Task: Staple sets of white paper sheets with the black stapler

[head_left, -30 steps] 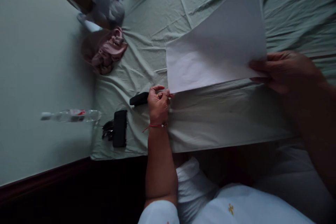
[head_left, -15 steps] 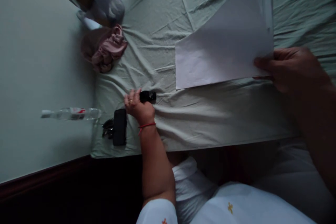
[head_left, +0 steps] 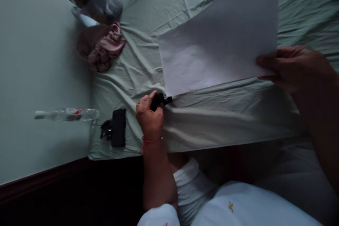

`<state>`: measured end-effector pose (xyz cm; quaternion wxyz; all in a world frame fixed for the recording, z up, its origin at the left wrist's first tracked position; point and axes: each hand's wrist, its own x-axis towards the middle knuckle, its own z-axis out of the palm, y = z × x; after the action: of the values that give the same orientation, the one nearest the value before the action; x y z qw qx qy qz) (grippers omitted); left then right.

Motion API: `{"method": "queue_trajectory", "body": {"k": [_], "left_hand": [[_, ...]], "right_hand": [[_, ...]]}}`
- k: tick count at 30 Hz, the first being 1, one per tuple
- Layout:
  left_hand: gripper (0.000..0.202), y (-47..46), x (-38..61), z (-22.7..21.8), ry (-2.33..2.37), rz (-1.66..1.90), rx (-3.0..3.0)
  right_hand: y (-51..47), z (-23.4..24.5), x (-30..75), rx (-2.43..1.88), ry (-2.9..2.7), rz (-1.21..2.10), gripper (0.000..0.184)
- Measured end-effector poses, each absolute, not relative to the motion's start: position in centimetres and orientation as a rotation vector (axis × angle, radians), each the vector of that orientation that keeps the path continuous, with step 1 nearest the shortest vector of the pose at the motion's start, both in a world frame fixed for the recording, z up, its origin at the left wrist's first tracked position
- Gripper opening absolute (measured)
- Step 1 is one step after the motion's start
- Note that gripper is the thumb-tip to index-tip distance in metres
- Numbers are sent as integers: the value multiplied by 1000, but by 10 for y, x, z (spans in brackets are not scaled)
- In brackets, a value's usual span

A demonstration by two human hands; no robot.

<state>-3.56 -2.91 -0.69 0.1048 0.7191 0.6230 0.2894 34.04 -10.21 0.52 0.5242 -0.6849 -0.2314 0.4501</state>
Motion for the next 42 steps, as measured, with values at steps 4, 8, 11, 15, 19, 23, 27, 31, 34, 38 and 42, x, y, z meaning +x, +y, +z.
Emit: {"method": "queue_trajectory", "body": {"k": [4,8,11,15,19,23,27,31,34,38,42], "left_hand": [[49,-30,-31,-12,1806,803,2137],[50,-28,-31,-14,1798,817,2115],[50,-30,-31,-14,1790,829,2135],[50,-31,-30,-14,1779,836,2148],[46,-32,-29,-13,1775,837,2165],[44,-34,-29,-14,1755,835,2173],[44,-35,-28,-15,1734,848,2169],[44,-35,-27,-14,1711,868,2167],[43,-35,-26,-12,1665,866,2163],[44,-36,-26,-8,1636,841,2129],[51,-34,-30,-8,1594,874,2069]], "right_hand": [[-103,0,343,-1552,-615,1129,15],[-103,-2,342,-1586,-553,1135,13],[-102,1,337,-1617,-525,1129,10],[-100,4,330,-1607,-509,1149,9],[-97,4,327,-1569,-443,1168,16],[-96,1,326,-1551,-476,1163,19],[-97,-3,327,-1565,-544,1162,14],[-99,1,324,-1652,-593,1145,9],[-100,5,320,-1691,-598,1152,5],[-99,7,320,-1683,-589,1147,6],[-97,5,320,-1649,-525,1146,10]]}}
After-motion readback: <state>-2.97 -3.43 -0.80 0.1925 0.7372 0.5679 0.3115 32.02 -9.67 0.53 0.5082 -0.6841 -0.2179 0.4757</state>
